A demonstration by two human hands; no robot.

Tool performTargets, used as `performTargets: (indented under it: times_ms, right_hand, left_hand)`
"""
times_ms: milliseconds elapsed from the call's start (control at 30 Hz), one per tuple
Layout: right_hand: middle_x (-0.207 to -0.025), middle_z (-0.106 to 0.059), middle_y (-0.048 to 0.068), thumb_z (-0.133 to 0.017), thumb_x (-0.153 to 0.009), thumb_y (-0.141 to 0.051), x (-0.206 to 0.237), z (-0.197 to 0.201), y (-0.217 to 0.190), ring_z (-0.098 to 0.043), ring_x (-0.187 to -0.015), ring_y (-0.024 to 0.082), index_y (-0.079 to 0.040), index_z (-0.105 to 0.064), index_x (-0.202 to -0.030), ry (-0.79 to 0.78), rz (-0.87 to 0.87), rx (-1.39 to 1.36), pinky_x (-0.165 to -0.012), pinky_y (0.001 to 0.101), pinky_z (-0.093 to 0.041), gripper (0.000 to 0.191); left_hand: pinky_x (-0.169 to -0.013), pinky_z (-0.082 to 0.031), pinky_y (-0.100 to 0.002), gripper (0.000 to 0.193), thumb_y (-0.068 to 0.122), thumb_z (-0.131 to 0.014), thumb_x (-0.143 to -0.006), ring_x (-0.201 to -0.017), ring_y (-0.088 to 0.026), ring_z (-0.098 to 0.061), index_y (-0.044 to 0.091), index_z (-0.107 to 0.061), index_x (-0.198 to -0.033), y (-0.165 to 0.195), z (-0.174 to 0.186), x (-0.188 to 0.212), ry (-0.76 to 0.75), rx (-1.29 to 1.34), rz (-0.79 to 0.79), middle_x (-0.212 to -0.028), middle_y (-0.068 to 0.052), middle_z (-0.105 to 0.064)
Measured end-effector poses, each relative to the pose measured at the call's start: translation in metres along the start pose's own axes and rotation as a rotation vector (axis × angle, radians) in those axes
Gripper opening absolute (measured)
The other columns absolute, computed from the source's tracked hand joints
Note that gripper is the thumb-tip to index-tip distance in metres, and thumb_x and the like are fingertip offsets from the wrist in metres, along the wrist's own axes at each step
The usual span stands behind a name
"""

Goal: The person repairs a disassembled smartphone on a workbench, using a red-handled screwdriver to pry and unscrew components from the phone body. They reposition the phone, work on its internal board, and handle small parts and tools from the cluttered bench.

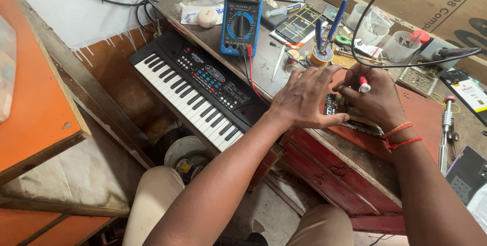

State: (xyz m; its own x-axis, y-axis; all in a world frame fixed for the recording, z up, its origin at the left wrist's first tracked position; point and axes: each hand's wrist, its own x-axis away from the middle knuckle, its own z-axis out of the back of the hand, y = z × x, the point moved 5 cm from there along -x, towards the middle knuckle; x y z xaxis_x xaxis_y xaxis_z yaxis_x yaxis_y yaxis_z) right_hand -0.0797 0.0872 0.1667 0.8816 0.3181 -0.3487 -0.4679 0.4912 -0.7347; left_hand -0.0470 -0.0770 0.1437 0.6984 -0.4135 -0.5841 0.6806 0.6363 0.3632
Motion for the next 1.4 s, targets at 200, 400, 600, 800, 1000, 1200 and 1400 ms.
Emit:
performTargets:
  times_ms: [200, 400, 600, 800, 1000, 1200, 1400]
  right_hand:
    - [-0.074, -0.068, 0.009, -0.081, -0.083, -0.012, 0.0030, -0.0041, 0.0018, -0.065, -0.068, 0.014, 0.000, -0.064, -0.091, 0.016, -0.090, 0.274, -0.063, 0.0329, -0.053, 0.022]
    - [-0.073, -0.066, 0.008, -0.081, -0.082, -0.016, 0.0004, -0.0056, 0.0041, -0.060, -0.068, 0.015, -0.001, -0.065, -0.090, 0.028, -0.042, 0.307, -0.066, 0.0352, -0.051, 0.023]
    - [-0.073, -0.064, 0.010, -0.080, -0.083, -0.015, 0.0008, -0.0049, 0.0025, -0.061, -0.068, 0.015, 0.000, -0.063, -0.090, 0.026, -0.023, 0.314, -0.066, 0.0349, -0.052, 0.023]
    - [-0.073, -0.066, 0.010, -0.081, -0.084, -0.016, 0.0019, -0.0040, 0.0006, -0.063, -0.068, 0.015, -0.001, -0.062, -0.091, 0.012, -0.040, 0.291, -0.066, 0.0348, -0.052, 0.025]
    - [-0.075, -0.069, 0.008, -0.079, -0.084, -0.011, 0.0022, -0.0050, 0.0023, -0.066, -0.068, 0.012, -0.001, -0.062, -0.092, -0.006, -0.087, 0.182, -0.063, 0.0325, -0.055, 0.022]
    - [-0.075, -0.070, 0.008, -0.077, -0.085, -0.008, 0.0020, -0.0052, 0.0047, -0.067, -0.068, 0.011, -0.001, -0.063, -0.093, -0.014, -0.103, 0.158, -0.062, 0.0320, -0.055, 0.019]
    - [-0.077, -0.070, 0.009, -0.076, -0.084, -0.008, 0.0022, -0.0038, 0.0048, -0.068, -0.072, 0.014, 0.000, -0.064, -0.095, 0.015, -0.035, 0.266, -0.068, 0.0337, -0.055, 0.018]
  left_hand:
    - [-0.112, -0.036, -0.051, 0.106, 0.070, -0.077, -0.072, -0.126, -0.033, -0.058, 0.010, -0.032, -0.148, 0.0023, 0.0048, 0.0019, 0.047, -0.003, -0.017, -0.128, -0.015, -0.063]
    - [-0.110, -0.036, -0.051, 0.102, 0.068, -0.077, -0.073, -0.124, -0.032, -0.059, 0.012, -0.034, -0.147, 0.0042, 0.0071, 0.0016, 0.044, 0.010, -0.015, -0.129, -0.013, -0.064]
    - [-0.110, -0.037, -0.051, 0.102, 0.067, -0.077, -0.073, -0.123, -0.032, -0.060, 0.012, -0.034, -0.147, 0.0048, 0.0080, 0.0023, 0.059, 0.020, -0.022, -0.126, -0.013, -0.065]
    - [-0.110, -0.037, -0.050, 0.101, 0.067, -0.077, -0.074, -0.124, -0.032, -0.060, 0.011, -0.035, -0.147, 0.0047, 0.0066, 0.0018, 0.067, 0.021, -0.030, -0.126, -0.013, -0.066]
    - [-0.109, -0.036, -0.050, 0.102, 0.068, -0.076, -0.074, -0.123, -0.032, -0.060, 0.010, -0.035, -0.147, 0.0042, 0.0069, 0.0024, 0.062, 0.008, -0.031, -0.125, -0.014, -0.065]
    - [-0.110, -0.036, -0.049, 0.102, 0.068, -0.076, -0.074, -0.122, -0.032, -0.061, 0.009, -0.035, -0.146, 0.0032, 0.0063, 0.0030, 0.054, 0.005, -0.019, -0.123, -0.014, -0.066]
    - [-0.110, -0.036, -0.050, 0.102, 0.068, -0.076, -0.074, -0.122, -0.032, -0.061, 0.010, -0.035, -0.147, 0.0020, 0.0042, 0.0036, 0.048, 0.013, -0.012, -0.122, -0.014, -0.067]
